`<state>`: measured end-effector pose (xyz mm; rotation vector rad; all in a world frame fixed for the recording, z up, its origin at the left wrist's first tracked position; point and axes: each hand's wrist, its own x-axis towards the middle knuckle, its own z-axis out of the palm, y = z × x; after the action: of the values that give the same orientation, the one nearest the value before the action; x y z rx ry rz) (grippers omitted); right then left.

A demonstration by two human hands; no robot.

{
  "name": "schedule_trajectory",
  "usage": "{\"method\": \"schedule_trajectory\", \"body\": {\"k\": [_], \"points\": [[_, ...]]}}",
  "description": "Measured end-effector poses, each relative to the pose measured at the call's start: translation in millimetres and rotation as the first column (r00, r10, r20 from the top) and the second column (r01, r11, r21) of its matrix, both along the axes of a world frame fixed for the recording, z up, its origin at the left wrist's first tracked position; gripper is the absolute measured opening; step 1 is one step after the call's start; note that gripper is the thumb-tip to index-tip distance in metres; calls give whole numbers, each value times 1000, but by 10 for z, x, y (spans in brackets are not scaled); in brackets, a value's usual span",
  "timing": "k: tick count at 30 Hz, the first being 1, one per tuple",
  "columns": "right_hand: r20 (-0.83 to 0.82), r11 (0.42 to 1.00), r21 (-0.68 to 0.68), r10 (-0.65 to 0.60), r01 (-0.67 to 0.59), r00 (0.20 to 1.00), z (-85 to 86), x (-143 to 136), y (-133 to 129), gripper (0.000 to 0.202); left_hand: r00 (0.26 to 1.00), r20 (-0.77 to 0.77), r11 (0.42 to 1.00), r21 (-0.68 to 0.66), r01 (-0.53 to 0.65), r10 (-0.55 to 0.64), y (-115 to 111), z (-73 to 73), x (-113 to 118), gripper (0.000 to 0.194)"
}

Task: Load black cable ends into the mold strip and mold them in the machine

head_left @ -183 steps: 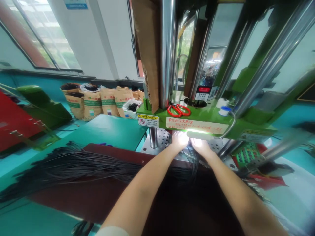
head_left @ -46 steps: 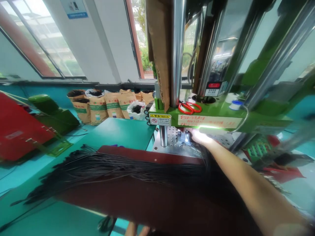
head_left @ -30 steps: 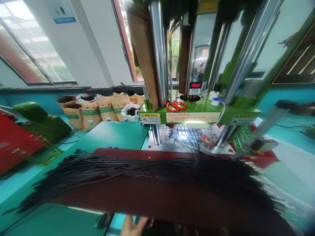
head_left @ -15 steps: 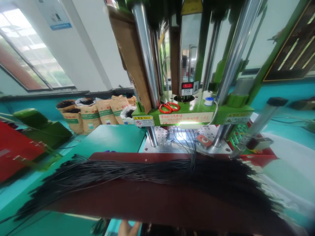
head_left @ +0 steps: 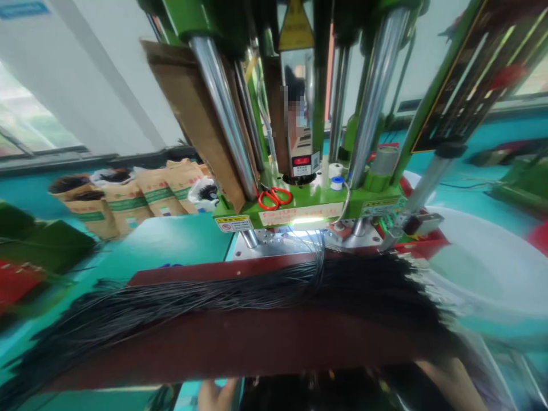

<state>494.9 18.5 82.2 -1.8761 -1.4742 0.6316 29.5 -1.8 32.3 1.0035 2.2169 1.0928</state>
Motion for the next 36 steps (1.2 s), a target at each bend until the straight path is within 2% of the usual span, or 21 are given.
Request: {"method": "schedule_trajectory", "body": {"k": [5, 8, 13, 16, 19, 25, 29, 31, 33, 36], "points": [[-88, 997, 32, -64, 67, 994, -90, 6, -19, 32, 996, -94, 999, -42, -10, 6, 4, 4, -20, 56], [-114, 997, 35, -71, 75, 991, -139, 15, -31, 30, 991, -133, 999, -49, -18, 12, -1, 17, -8, 60], [-124, 996, 2, -87, 88, 988, -163, 37, -65, 31, 993, -114, 999, -32, -8, 4, -25, 166, 136, 57], [-123, 995, -19, -100, 99, 987, -145, 39, -71, 30, 995, -102, 999, 30, -20, 23, -6, 287, 226, 55], [-114, 996, -22, -85, 83, 990, -89, 25, -52, 28, 996, -87, 997, 73, -19, 25, 30, 349, 237, 55], [-130, 996, -73, -63, 54, 990, 56, -34, -13, 28, 996, -83, 998, 59, 21, -16, 56, 327, 172, 55], [-158, 998, -56, -36, 28, 987, 76, -25, -23, 30, 995, -96, 999, 39, 30, -26, 62, 277, 132, 64], [-154, 997, -67, 14, -24, 988, 54, 16, -35, 32, 986, -124, 994, -3, 110, -110, 47, 272, 50, 67], [-138, 994, -79, 58, -69, 989, 18, 74, -51, 35, 944, -203, 965, -93, 245, -260, -5, 316, -80, 65], [-82, 991, -94, 86, -93, 993, -37, 164, -77, 37, 822, -288, 852, -353, 386, -492, -146, 536, -258, 60]]}}
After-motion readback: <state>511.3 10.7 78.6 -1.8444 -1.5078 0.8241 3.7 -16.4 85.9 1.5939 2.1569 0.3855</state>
